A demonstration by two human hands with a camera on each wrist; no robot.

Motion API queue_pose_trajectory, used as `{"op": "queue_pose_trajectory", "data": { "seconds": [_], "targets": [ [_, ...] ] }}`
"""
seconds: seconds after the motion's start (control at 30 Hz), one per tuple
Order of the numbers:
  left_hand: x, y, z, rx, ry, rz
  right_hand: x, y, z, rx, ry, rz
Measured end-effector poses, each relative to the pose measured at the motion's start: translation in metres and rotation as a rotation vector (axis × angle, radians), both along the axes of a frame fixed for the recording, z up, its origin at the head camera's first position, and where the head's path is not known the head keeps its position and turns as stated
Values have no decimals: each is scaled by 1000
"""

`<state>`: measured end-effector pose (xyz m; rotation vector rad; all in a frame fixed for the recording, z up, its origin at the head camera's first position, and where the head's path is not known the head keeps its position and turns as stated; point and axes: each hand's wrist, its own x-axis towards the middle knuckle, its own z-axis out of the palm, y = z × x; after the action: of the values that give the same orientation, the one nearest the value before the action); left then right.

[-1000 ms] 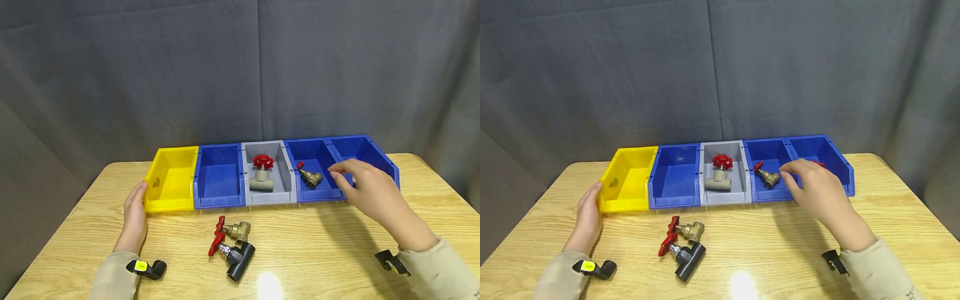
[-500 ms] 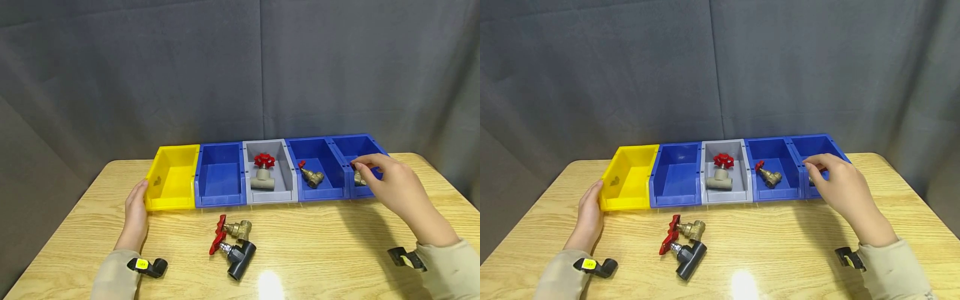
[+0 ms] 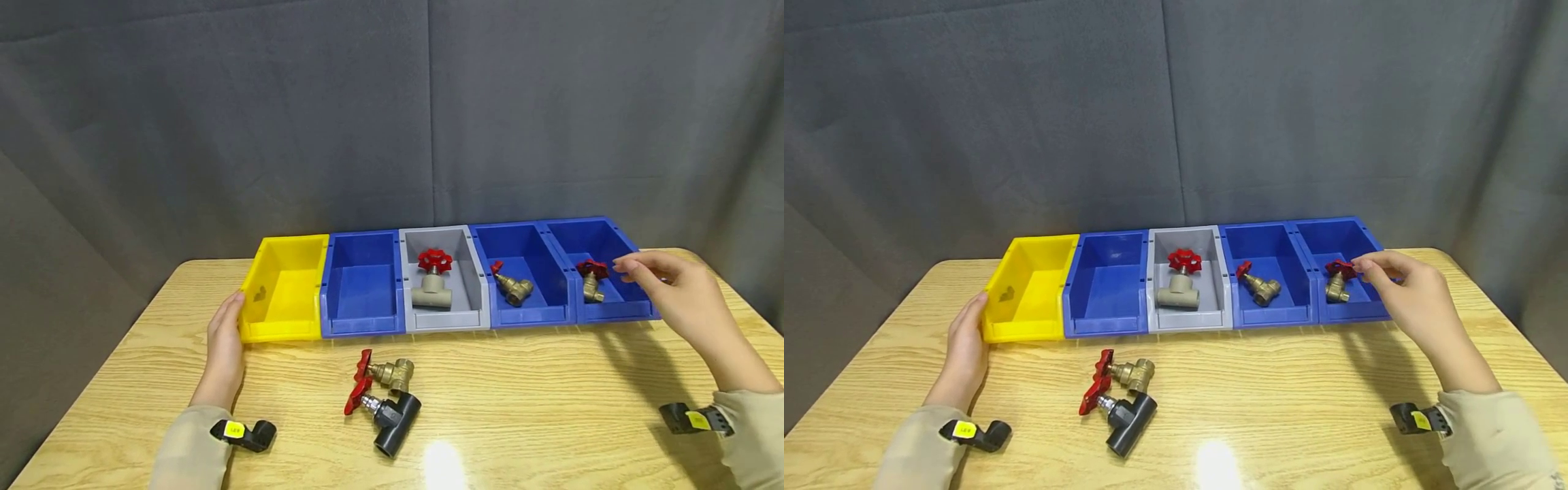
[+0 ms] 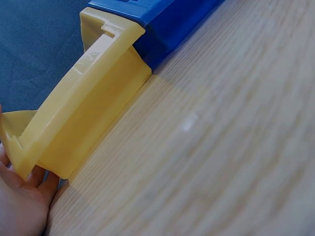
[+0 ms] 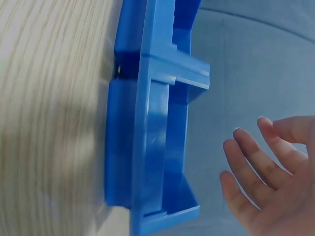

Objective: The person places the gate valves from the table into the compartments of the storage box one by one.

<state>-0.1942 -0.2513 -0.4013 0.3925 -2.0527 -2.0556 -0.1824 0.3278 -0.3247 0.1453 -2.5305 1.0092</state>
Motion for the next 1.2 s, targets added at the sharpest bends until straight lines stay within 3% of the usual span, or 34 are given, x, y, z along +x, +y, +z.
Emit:
{"op": "queue_pose_trajectory", "data": {
  "seconds": [0.2,0.53,0.8,0.97,1.07,1.2],
  "targets": [
    [1,-2,0,4,-3,-3,-2,16,-3,-135,-34,-40],
    [2,-3,1,18,1,15,-8,35,-11,-246,-64,-131],
    [-1,2,1,20,14,4,-10,60,-23,-535,-103,-84],
    [1,1,-1,20,1,-1,-12,65,-29,-515,-214,-42],
    [2,2,-2,22,-7,-1,-20,74,-41,-523,-266,6],
    [2,2,-1,13,-1,-4,-27,79,-51,-522,-314,0]
  ]
}}
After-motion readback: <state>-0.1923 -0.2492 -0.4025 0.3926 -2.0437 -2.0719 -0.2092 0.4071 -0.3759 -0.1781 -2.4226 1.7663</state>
